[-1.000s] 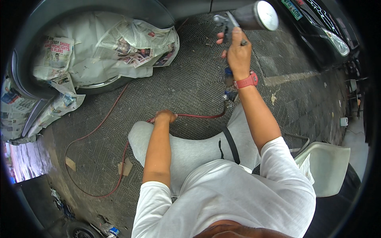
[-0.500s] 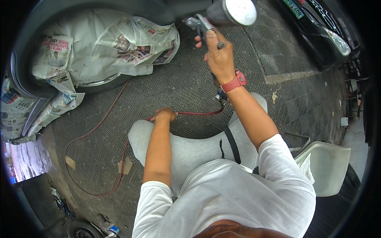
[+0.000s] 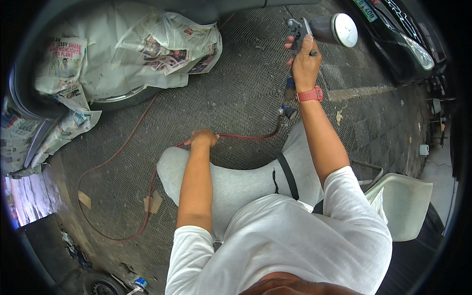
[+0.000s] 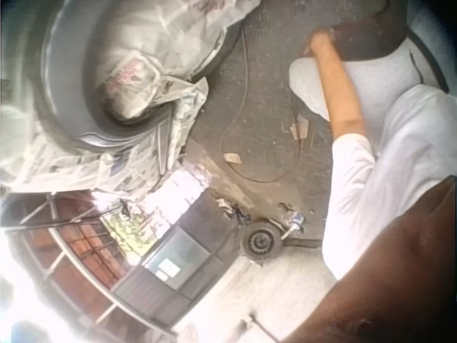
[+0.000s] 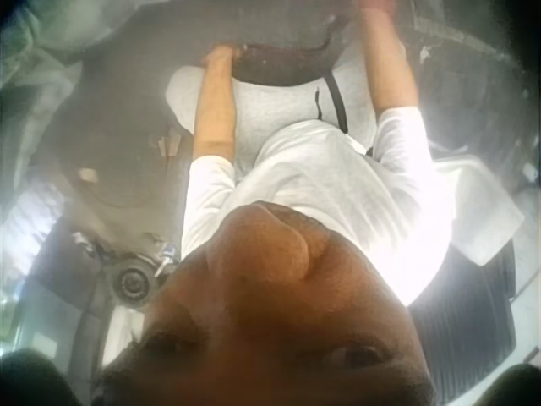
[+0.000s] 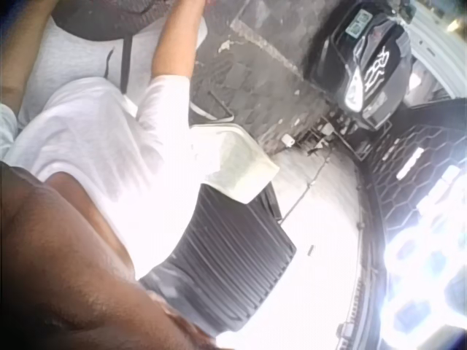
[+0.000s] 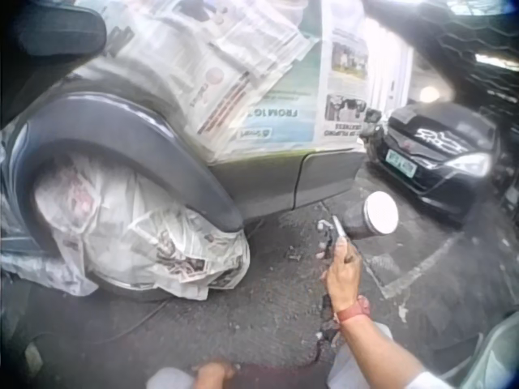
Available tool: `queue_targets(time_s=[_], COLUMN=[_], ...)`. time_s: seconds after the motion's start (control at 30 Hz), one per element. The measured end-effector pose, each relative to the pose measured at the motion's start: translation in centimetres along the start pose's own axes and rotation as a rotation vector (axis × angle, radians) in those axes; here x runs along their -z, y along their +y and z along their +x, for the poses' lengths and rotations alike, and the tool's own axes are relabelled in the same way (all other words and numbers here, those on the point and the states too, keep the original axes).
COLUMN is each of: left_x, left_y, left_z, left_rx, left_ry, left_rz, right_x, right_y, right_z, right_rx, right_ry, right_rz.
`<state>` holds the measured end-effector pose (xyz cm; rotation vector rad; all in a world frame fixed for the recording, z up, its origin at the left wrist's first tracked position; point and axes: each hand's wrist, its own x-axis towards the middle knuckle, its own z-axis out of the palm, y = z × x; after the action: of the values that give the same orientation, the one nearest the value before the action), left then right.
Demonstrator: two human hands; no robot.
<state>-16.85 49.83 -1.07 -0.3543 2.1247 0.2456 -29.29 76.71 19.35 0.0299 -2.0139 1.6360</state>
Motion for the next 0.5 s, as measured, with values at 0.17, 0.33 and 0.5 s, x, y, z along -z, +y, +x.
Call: queue_targets(time_s=[0.17,0.33,0.5], left_x=[0.0,-0.3,-0.6], left_y=[-0.3,-0.2,-0.6], left_z=[0.2,-0.1,0.0], left_rx=[-0.008,0.006,0.018], left_ry=[-0.029,0.018,-0.029], left_rz=[-0.003,0.012,0.011], right_x=[-0.9,-4.4,-5.9], right_y=[0.5,0.9,0.8], right_z=[-1.3,-4.2,-5.6], right_rx=[-0.019,0.055,0.005], right_ry=[-0.059,-0.263,-0.375], right_rz=[0.010,0.110,0.230])
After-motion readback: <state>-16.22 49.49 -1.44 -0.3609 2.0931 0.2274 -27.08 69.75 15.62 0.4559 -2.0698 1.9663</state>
